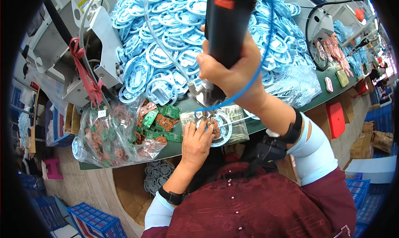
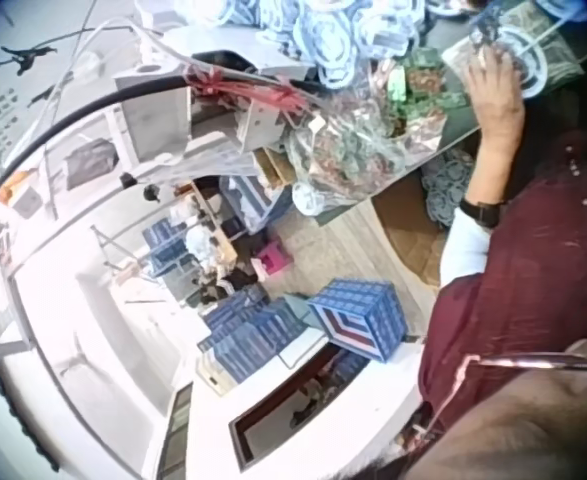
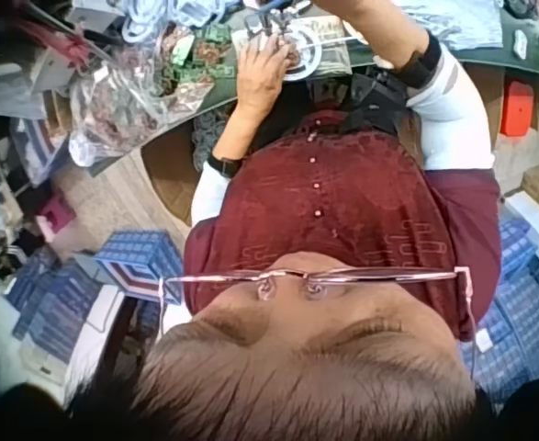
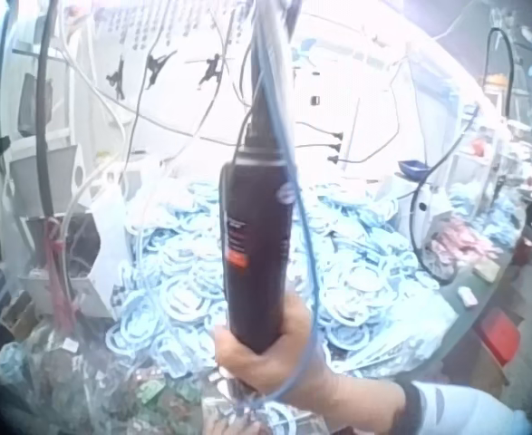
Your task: Assembling circuit boards into circular blue plastic housings using an electric screwdriver.
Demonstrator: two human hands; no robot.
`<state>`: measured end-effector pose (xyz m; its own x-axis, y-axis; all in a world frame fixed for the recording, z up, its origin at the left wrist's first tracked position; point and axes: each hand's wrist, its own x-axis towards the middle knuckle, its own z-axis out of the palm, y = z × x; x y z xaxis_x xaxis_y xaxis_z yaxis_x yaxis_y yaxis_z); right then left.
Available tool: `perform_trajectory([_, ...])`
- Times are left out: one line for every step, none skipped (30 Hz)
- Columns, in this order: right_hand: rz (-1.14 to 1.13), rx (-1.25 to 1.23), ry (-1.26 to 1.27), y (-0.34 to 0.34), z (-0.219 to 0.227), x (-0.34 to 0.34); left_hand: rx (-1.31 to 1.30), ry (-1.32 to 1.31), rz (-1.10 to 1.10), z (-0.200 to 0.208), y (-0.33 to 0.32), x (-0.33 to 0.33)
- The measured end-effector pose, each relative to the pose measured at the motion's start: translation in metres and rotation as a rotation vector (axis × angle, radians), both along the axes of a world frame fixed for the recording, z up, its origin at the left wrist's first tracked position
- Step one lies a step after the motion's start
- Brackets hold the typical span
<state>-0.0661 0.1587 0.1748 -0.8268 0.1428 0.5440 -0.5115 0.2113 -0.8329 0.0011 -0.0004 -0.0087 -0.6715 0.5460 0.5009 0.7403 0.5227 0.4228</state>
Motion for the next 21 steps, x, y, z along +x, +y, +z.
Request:
perform_trajectory([0.034,-0.057,-0.018,0.002,0.003,-0.001,0.002,0.009,-0.002,0.001,0.001,-0.003])
perform_trajectory([0.05,-0.121,-0.008,0.01,0.003,-0.003,0.02,0.016,-0.014,0.003,0.003,-0.006])
perform_trajectory([0.058,-0.129,0.054,0.015,0.015,0.0,0.035,0.015,-0.007,0.002,0.003,-0.005])
perform_trajectory([0.062,-0.141,0.108,0.017,0.033,0.01,0.048,0.008,-0.004,0.001,0.0,0.001])
perform_trajectory([0.047,-0.093,0.12,0.018,0.048,0.023,0.043,0.037,0.017,0.008,0.004,0.0])
perform_trajectory([0.041,-0.045,0.14,0.019,0.057,0.029,0.044,0.037,0.021,0.004,0.005,-0.005])
perform_trajectory([0.11,-0.093,0.17,0.017,0.055,0.033,0.096,-0.062,0.049,-0.004,0.003,-0.01])
perform_trajectory([0.089,-0.077,0.152,0.012,0.05,0.039,0.147,-0.162,0.078,-0.008,0.002,-0.014])
perform_trajectory([0.081,-0.053,0.137,0.012,0.043,0.041,0.301,-0.334,0.189,-0.003,0.005,-0.021])
perform_trajectory([0.073,-0.032,0.12,0.012,0.037,0.045,0.302,-0.241,0.253,-0.001,0.001,-0.029])
perform_trajectory([0.093,-0.026,0.114,0.011,0.032,0.048,0.312,-0.159,0.269,0.008,-0.004,-0.03])
perform_trajectory([0.104,0.014,0.118,0.012,0.029,0.048,0.322,-0.076,0.285,0.019,-0.008,-0.03])
perform_trajectory([0.088,0.008,0.102,0.01,0.027,0.05,0.263,-0.159,0.171,0.017,-0.015,-0.027])
perform_trajectory([0.072,0.001,0.086,0.009,0.025,0.052,0.262,-0.163,0.168,0.019,-0.016,-0.023])
perform_trajectory([0.075,-0.001,0.084,0.009,0.023,0.052,0.123,-0.19,0.028,0.024,-0.018,-0.018])
perform_trajectory([0.074,-0.007,0.073,0.009,0.02,0.052,-0.016,-0.216,-0.111,0.027,-0.018,-0.014])
perform_trajectory([0.074,-0.012,0.062,0.009,0.018,0.051,-0.01,-0.248,-0.131,0.014,-0.017,-0.012])
perform_trajectory([0.076,-0.013,0.06,0.009,0.016,0.051,-0.01,-0.251,-0.129,0.009,-0.016,-0.011])
perform_trajectory([0.081,-0.013,0.058,0.008,0.013,0.051,-0.059,-0.192,-0.115,0.006,-0.015,-0.01])
perform_trajectory([0.088,-0.014,0.056,0.008,0.012,0.051,-0.108,-0.133,-0.101,0.004,-0.014,-0.008])
perform_trajectory([0.089,-0.015,0.052,0.007,0.009,0.05,-0.108,-0.137,-0.099,0.004,-0.014,-0.007])
